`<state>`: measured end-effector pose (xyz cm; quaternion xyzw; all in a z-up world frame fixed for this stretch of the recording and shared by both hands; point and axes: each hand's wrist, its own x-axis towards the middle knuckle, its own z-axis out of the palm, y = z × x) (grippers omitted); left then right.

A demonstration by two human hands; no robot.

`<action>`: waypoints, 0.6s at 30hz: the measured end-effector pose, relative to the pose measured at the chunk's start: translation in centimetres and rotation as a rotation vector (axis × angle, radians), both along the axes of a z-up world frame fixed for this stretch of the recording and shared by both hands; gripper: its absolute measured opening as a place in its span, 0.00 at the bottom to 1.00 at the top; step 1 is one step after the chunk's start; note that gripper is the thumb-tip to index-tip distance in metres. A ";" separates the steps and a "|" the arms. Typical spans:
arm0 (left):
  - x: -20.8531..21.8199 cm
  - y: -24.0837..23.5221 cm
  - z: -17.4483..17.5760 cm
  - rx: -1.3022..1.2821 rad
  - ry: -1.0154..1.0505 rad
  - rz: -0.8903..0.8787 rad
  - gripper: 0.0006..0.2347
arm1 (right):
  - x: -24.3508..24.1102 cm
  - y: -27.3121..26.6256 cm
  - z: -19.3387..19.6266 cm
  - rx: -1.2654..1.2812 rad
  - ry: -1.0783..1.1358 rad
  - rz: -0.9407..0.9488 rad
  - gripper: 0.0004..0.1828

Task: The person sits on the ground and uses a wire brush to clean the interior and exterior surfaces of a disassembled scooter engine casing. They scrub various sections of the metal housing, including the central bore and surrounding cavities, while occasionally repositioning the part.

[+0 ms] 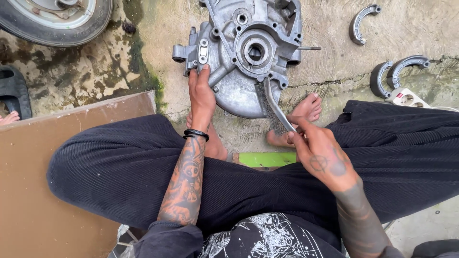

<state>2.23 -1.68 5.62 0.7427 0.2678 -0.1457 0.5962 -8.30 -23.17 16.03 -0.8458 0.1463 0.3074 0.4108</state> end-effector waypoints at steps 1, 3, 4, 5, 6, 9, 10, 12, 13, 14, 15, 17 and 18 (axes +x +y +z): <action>-0.1 0.2 -0.8 -0.002 -0.006 -0.002 0.37 | -0.1 -0.2 1.2 -0.002 -0.006 -0.002 0.13; -0.3 0.8 -2.6 0.035 0.001 0.014 0.29 | -0.3 -0.5 3.4 -0.122 0.085 0.158 0.14; 0.0 0.7 -2.7 0.034 0.000 0.015 0.29 | -1.0 -0.8 3.4 -0.122 0.084 0.158 0.14; -0.1 0.8 -2.8 0.036 0.000 0.021 0.27 | -1.8 -1.1 3.3 -0.186 0.142 0.201 0.14; -0.2 0.8 -2.9 0.038 0.001 0.028 0.26 | -2.7 -1.4 3.3 -0.251 0.200 0.244 0.13; -0.3 1.1 -3.2 0.035 -0.015 0.029 0.25 | -2.3 -1.2 3.2 -0.262 0.206 0.253 0.15; -0.1 1.0 -3.3 0.032 -0.021 0.030 0.25 | -2.3 -1.6 3.8 -0.266 0.200 0.253 0.15; -0.1 1.2 -3.5 0.044 0.006 0.034 0.23 | -2.5 -2.2 4.9 -0.277 0.203 0.261 0.16; -0.1 1.2 -3.7 0.048 0.006 0.041 0.23 | -2.4 -2.1 4.9 -0.274 0.202 0.269 0.16; -0.1 1.3 -3.9 0.046 0.002 0.044 0.22 | -2.4 -2.0 5.0 -0.288 0.165 0.255 0.17; -0.1 1.1 -4.1 0.041 -0.002 0.041 0.21 | -2.5 -1.9 5.2 -0.305 0.130 0.234 0.18; -0.2 1.0 -3.6 0.042 -0.002 0.041 0.21 | -2.7 -1.4 3.5 -0.277 0.096 0.251 0.19; -0.1 0.9 -3.3 0.044 -0.003 0.040 0.21 | -2.7 -1.2 2.7 -0.249 0.061 0.268 0.20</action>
